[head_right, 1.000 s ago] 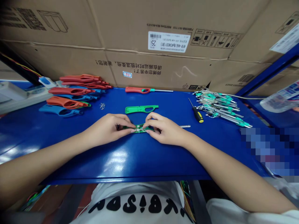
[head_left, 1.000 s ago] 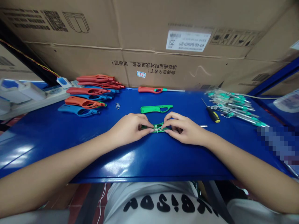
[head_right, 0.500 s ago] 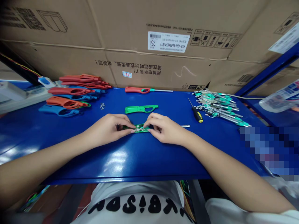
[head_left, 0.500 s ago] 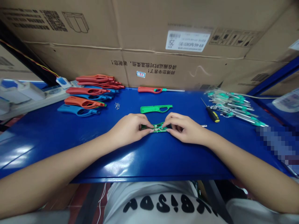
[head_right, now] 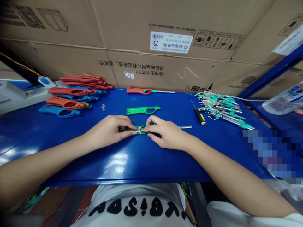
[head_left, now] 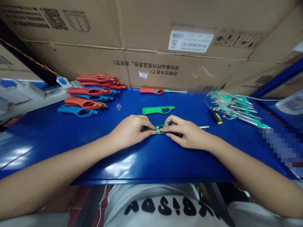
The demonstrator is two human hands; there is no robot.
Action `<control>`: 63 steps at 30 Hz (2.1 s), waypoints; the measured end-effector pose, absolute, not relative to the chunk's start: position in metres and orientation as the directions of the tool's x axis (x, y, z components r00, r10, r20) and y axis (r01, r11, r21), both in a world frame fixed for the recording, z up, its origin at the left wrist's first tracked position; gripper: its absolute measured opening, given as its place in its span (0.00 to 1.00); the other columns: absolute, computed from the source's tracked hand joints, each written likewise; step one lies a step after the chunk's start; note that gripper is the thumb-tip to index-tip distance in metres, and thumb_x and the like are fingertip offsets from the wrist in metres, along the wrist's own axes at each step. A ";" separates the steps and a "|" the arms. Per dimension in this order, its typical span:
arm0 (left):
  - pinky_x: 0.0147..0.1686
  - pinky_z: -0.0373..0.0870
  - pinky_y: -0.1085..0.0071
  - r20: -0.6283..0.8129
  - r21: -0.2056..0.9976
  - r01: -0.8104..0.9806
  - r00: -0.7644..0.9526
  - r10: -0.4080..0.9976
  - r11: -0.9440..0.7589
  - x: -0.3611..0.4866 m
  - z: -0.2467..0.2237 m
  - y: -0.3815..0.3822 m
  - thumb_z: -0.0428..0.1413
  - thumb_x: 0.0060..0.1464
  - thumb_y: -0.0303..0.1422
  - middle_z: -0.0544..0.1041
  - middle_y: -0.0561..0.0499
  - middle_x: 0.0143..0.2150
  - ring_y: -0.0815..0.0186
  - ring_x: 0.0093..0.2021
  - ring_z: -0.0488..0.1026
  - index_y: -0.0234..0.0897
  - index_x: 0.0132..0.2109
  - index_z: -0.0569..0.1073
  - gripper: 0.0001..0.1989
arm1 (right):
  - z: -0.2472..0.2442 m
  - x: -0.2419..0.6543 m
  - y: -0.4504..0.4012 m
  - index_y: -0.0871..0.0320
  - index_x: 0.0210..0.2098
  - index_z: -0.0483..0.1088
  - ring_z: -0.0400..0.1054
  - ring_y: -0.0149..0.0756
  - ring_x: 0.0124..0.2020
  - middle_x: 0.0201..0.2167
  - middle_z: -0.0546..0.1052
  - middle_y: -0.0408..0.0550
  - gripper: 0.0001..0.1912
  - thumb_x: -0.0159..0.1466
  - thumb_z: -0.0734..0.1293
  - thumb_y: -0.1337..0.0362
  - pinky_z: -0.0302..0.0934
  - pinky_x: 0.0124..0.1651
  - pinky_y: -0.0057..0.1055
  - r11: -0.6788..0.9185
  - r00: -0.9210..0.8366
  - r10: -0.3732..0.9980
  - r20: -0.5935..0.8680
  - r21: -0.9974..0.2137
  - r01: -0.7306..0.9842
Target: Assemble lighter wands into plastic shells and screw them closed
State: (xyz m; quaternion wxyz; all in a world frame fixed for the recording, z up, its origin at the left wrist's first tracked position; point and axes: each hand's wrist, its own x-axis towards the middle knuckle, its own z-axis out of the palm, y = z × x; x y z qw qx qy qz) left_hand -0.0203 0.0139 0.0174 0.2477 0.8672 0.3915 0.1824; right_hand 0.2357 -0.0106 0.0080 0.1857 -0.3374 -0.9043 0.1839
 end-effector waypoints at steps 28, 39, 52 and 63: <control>0.32 0.66 0.72 0.134 0.588 0.563 0.640 0.756 -0.581 -0.018 0.017 0.010 0.61 0.59 0.32 0.80 0.52 0.37 0.69 0.31 0.73 0.41 0.41 0.82 0.05 | 0.015 0.231 -0.016 0.53 0.50 0.76 0.66 0.29 0.32 0.47 0.71 0.50 0.13 0.68 0.65 0.67 0.64 0.37 0.30 0.603 -0.655 0.740 0.154 -0.584 0.544; 0.34 0.67 0.72 0.140 0.561 0.582 0.634 0.760 -0.589 -0.018 0.018 0.007 0.61 0.59 0.32 0.80 0.51 0.38 0.67 0.33 0.75 0.41 0.42 0.83 0.06 | 0.013 0.238 -0.004 0.60 0.37 0.73 0.60 0.26 0.24 0.31 0.73 0.44 0.02 0.65 0.68 0.69 0.57 0.29 0.25 0.600 -0.596 0.769 0.233 -0.584 0.547; 0.35 0.70 0.71 0.147 0.519 0.573 0.671 0.726 -0.634 -0.020 0.024 0.004 0.59 0.60 0.30 0.80 0.49 0.40 0.65 0.36 0.76 0.39 0.45 0.82 0.09 | 0.024 0.246 -0.003 0.57 0.42 0.75 0.72 0.35 0.38 0.40 0.79 0.49 0.07 0.68 0.64 0.68 0.63 0.41 0.31 0.642 -0.660 0.733 0.167 -0.492 0.588; 0.35 0.70 0.69 0.132 0.516 0.603 0.646 0.752 -0.608 -0.021 0.024 0.008 0.59 0.59 0.32 0.80 0.49 0.40 0.65 0.35 0.75 0.39 0.43 0.81 0.07 | 0.028 0.255 -0.001 0.58 0.41 0.77 0.73 0.39 0.41 0.42 0.77 0.52 0.08 0.69 0.64 0.66 0.66 0.45 0.36 0.659 -0.702 0.705 0.104 -0.461 0.594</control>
